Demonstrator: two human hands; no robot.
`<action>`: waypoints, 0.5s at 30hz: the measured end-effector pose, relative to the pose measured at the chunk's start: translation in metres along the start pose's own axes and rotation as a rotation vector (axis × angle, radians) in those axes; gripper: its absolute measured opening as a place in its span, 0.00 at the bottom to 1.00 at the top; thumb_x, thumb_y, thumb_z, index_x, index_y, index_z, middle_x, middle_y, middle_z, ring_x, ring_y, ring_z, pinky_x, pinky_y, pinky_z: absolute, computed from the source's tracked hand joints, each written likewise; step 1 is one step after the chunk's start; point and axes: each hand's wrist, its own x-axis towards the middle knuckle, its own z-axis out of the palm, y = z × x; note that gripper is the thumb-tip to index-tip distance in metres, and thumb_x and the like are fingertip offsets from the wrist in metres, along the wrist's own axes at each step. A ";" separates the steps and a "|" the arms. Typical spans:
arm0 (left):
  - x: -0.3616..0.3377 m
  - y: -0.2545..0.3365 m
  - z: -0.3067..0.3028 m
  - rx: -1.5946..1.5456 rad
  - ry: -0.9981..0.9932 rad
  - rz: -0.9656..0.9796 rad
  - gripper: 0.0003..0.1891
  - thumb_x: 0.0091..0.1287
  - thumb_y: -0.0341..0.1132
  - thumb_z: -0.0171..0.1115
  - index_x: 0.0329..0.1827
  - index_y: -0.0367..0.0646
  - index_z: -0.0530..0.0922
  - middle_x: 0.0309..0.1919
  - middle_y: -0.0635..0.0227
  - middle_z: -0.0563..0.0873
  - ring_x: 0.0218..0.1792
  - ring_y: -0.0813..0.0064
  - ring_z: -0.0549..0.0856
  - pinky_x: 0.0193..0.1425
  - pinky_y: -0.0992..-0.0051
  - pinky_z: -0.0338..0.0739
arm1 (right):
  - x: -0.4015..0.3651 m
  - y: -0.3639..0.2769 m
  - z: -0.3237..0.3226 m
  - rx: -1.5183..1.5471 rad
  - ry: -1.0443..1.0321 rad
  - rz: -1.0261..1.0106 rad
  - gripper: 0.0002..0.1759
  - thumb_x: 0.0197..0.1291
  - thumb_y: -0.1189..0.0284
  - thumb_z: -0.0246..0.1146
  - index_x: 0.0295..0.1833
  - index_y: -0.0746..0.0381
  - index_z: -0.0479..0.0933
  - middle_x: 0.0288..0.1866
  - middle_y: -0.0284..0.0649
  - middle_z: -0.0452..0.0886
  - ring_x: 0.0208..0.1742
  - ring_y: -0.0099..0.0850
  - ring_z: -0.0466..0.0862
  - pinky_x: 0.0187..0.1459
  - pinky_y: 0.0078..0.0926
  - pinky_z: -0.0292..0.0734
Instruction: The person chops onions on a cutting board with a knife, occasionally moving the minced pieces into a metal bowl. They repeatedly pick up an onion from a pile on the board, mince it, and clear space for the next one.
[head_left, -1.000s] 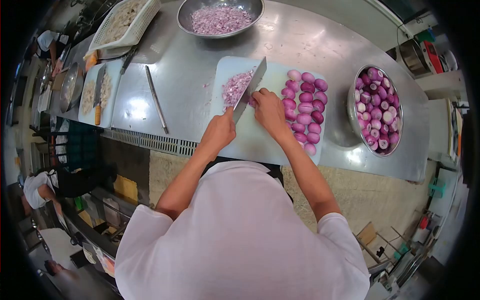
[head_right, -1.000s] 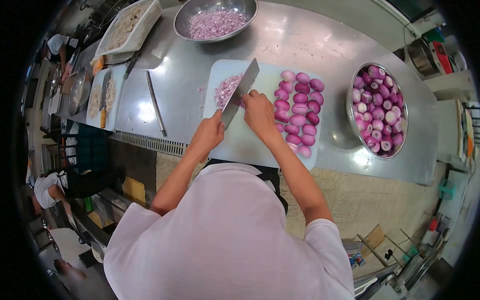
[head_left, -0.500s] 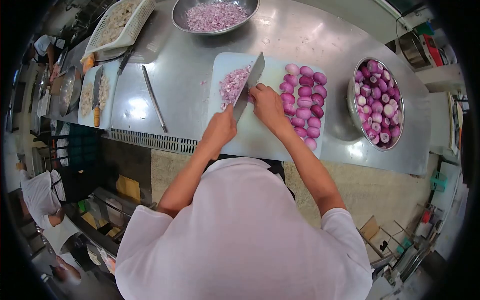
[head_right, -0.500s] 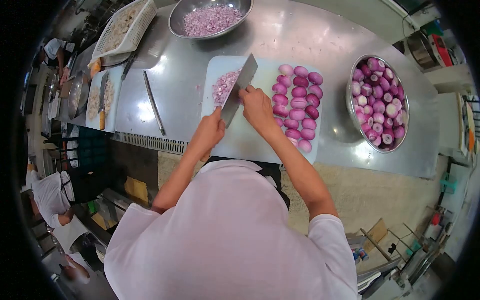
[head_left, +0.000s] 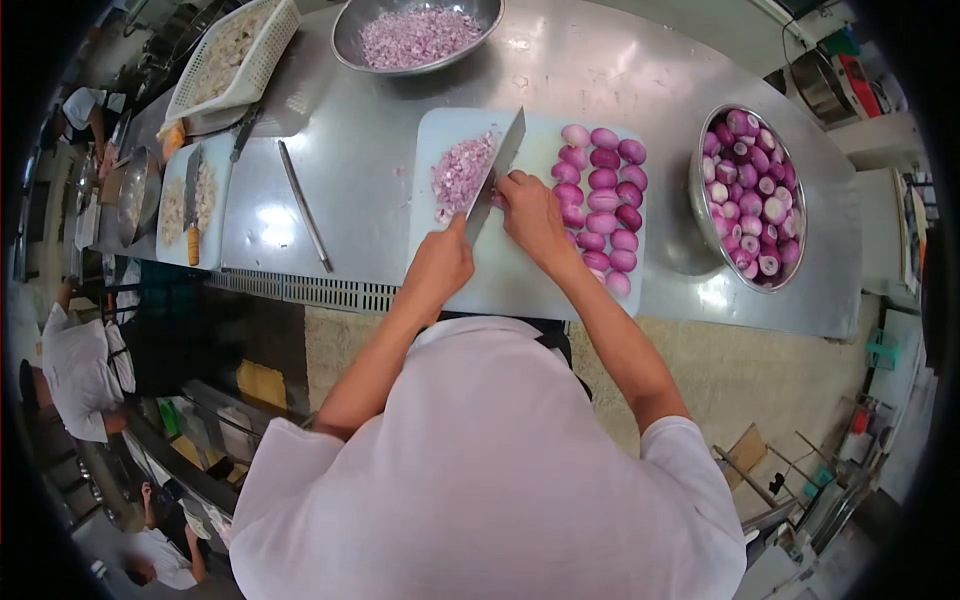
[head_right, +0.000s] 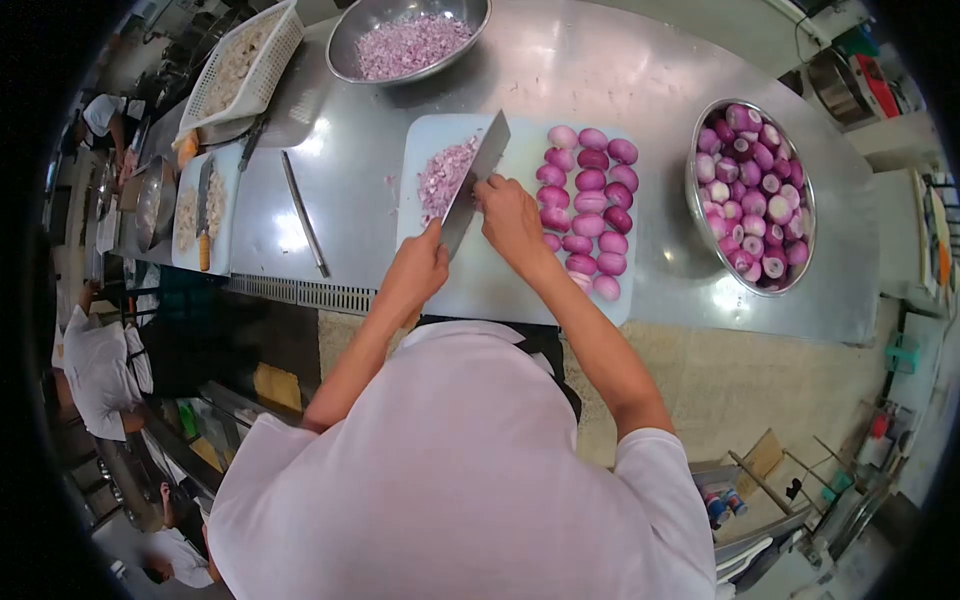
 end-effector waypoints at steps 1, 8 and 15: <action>-0.002 0.001 -0.002 -0.005 -0.003 -0.006 0.11 0.69 0.28 0.55 0.51 0.32 0.72 0.25 0.38 0.82 0.32 0.37 0.83 0.37 0.47 0.74 | -0.001 -0.001 -0.001 -0.001 0.009 -0.010 0.09 0.52 0.84 0.58 0.39 0.66 0.79 0.37 0.48 0.79 0.42 0.51 0.81 0.42 0.48 0.78; 0.002 -0.007 0.006 -0.024 0.039 0.037 0.14 0.68 0.27 0.55 0.55 0.31 0.72 0.25 0.39 0.82 0.30 0.37 0.83 0.35 0.50 0.75 | -0.005 0.002 0.002 0.013 0.024 0.000 0.07 0.54 0.84 0.58 0.38 0.66 0.78 0.37 0.49 0.79 0.42 0.51 0.81 0.43 0.49 0.77; -0.011 0.013 -0.010 -0.008 -0.007 -0.022 0.14 0.68 0.26 0.55 0.54 0.30 0.72 0.25 0.37 0.82 0.33 0.36 0.83 0.37 0.46 0.74 | 0.000 0.005 0.002 0.050 0.066 0.002 0.06 0.53 0.84 0.57 0.36 0.67 0.77 0.37 0.50 0.79 0.42 0.52 0.80 0.42 0.49 0.77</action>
